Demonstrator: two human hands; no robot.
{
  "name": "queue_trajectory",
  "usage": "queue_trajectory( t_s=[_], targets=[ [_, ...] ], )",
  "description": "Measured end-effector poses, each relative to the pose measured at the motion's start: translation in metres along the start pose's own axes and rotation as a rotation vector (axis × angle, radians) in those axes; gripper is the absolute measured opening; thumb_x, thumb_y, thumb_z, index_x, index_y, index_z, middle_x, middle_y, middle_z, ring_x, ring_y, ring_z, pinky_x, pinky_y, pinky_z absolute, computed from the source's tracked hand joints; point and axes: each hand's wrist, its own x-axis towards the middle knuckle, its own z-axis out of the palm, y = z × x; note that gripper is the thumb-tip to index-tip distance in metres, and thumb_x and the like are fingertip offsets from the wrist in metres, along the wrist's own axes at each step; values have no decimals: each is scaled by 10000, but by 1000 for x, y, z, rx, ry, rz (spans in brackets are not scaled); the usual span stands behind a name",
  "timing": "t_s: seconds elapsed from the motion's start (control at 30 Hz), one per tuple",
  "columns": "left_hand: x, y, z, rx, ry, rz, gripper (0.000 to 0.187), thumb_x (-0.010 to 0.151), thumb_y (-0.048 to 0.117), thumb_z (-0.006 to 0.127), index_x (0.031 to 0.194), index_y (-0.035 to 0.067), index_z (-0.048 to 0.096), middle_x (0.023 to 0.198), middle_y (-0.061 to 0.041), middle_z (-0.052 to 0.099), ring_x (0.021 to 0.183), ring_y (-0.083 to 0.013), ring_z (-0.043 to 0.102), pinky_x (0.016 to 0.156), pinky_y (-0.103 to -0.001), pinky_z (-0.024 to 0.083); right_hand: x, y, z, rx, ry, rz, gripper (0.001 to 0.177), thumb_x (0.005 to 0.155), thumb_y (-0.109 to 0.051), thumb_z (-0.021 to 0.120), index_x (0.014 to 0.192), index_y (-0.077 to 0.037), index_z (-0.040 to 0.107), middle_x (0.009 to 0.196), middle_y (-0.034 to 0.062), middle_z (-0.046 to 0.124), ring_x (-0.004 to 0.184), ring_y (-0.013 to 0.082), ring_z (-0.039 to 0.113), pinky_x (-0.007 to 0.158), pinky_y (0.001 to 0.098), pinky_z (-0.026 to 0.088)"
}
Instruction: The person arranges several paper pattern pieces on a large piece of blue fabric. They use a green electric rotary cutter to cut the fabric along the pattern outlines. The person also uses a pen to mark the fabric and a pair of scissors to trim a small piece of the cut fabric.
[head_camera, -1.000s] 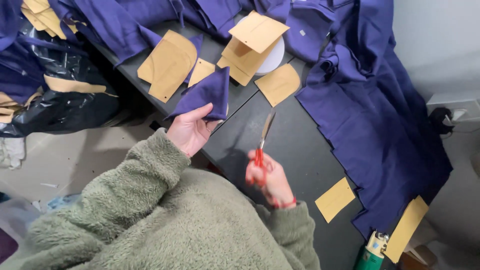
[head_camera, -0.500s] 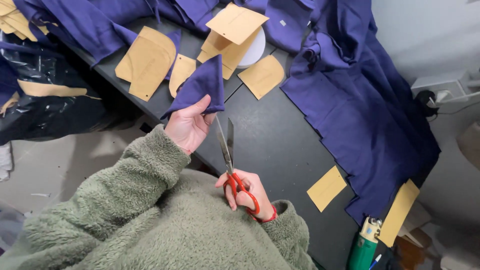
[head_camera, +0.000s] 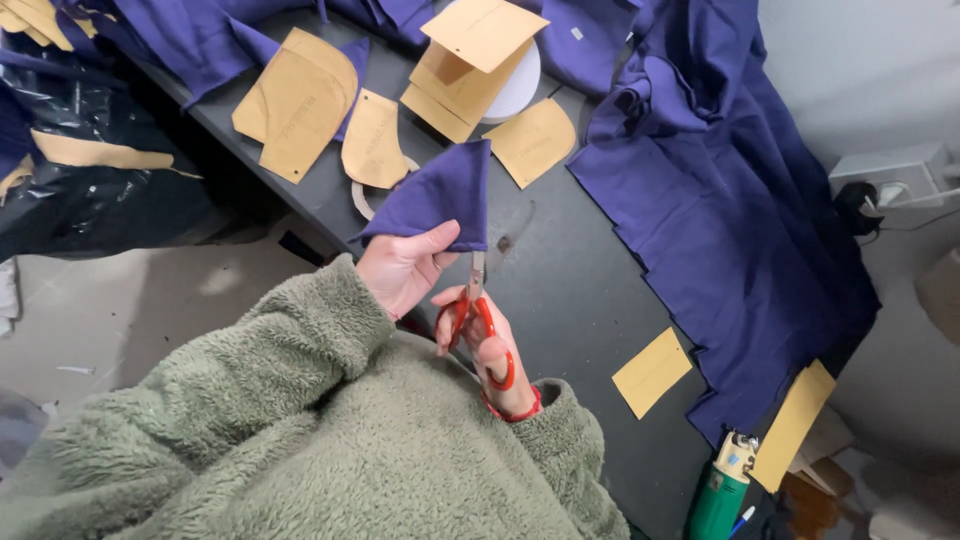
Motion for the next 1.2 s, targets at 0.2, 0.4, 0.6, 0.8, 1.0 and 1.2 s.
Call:
queue_trajectory(
  t_s=[0.2,0.4,0.6,0.8,1.0,1.2],
  targets=[
    [1,-3,-5,19,25,-54,502,962,-46,619,1439,70,518,1365,-56,637,1244,-180,632,1089,-360,522,-10,19,-6,114,98,-22,957,758,-836,712,1177,8,541,789,27,551,716,110,531,638,239,415],
    [-1,-2,-3,55,-10,-29,529,951,-58,628,1450,71,509,1385,-47,629,1254,-182,627,1082,-363,511,-9,20,-7,25,215,28,870,747,-750,801,1047,38,583,601,13,542,485,90,471,478,216,347],
    [-12,-5,-1,-142,-380,-185,376,1084,-16,593,1449,23,515,1229,-83,684,1132,-209,661,990,-395,535,0,5,-3,121,142,-85,956,720,-832,742,1137,14,586,707,10,552,604,109,518,573,240,404],
    [-11,-8,-1,132,-175,-279,272,1027,82,613,1281,-14,621,1067,-79,725,950,-191,676,924,-357,546,-8,27,-16,102,265,-77,858,777,-754,764,1081,23,563,658,19,497,535,110,461,514,248,370],
    [-11,-16,-15,167,-186,-283,283,1045,43,622,1316,-36,611,1166,-112,707,1033,-221,659,945,-380,527,0,8,-7,144,325,-57,768,779,-662,790,1074,14,577,632,15,511,512,107,472,492,250,387],
    [-6,-10,22,289,-146,-230,504,914,-32,623,1404,27,522,1354,-101,644,1203,-209,660,1010,-394,540,-16,43,-35,120,454,-125,767,800,-688,752,1052,13,567,617,9,468,504,100,437,467,245,362]
  ],
)
